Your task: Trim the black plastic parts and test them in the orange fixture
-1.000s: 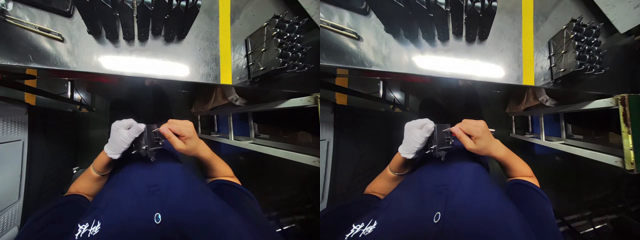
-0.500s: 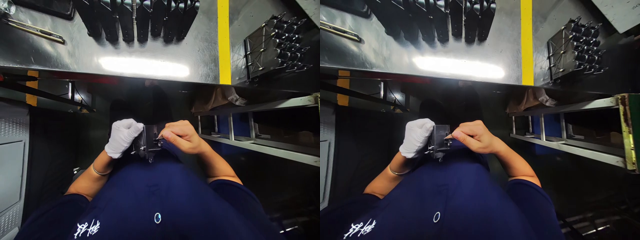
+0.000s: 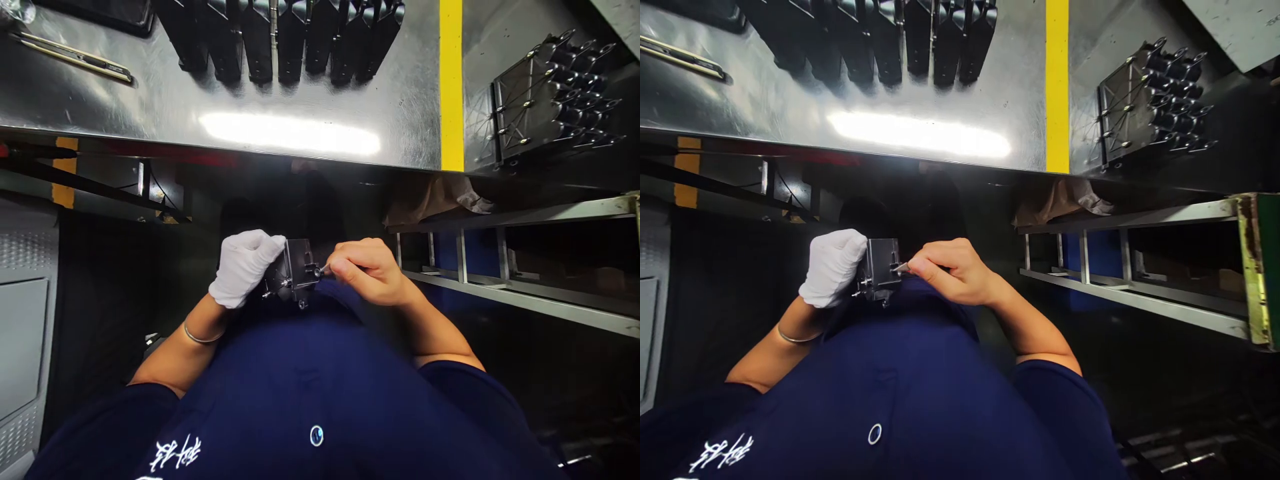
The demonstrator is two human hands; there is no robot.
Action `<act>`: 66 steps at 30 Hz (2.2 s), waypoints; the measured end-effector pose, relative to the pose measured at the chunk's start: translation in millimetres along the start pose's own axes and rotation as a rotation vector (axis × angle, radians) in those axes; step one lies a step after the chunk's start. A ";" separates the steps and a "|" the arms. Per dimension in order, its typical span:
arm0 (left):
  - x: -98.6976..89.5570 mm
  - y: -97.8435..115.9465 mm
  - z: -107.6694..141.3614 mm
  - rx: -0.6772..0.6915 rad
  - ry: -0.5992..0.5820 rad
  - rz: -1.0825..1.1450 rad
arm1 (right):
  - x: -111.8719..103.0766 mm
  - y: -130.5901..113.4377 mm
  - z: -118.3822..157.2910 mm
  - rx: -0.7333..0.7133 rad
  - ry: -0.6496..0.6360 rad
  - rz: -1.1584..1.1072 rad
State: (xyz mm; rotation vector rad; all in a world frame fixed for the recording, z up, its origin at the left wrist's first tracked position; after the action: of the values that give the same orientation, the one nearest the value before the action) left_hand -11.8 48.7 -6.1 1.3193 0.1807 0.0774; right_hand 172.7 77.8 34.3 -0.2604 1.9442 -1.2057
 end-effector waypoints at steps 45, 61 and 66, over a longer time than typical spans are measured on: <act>2.4 -9.8 3.5 -0.007 -0.013 -0.099 | 8.0 -0.4 2.1 -0.070 -0.118 0.344; 6.3 -15.2 2.5 -0.124 0.029 -0.066 | 12.2 5.1 3.3 -0.072 0.105 0.693; 8.3 -14.0 1.3 -0.096 -0.093 -0.062 | 6.9 6.2 1.3 -0.065 0.091 0.734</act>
State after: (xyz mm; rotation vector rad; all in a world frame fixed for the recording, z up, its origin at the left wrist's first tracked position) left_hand -4.1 45.3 -20.1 1.2177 0.1370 -0.0272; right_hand 170.6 76.4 25.4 0.4532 1.8965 -0.6729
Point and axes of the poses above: each hand's wrist, its own z-axis away from the middle knuckle, its own x-axis out of the palm, y = z × x, the point moved 4 cm from there along -z, towards the middle knuckle, and after that the axes turned 11 degrees about z, right-handed, at the moved point
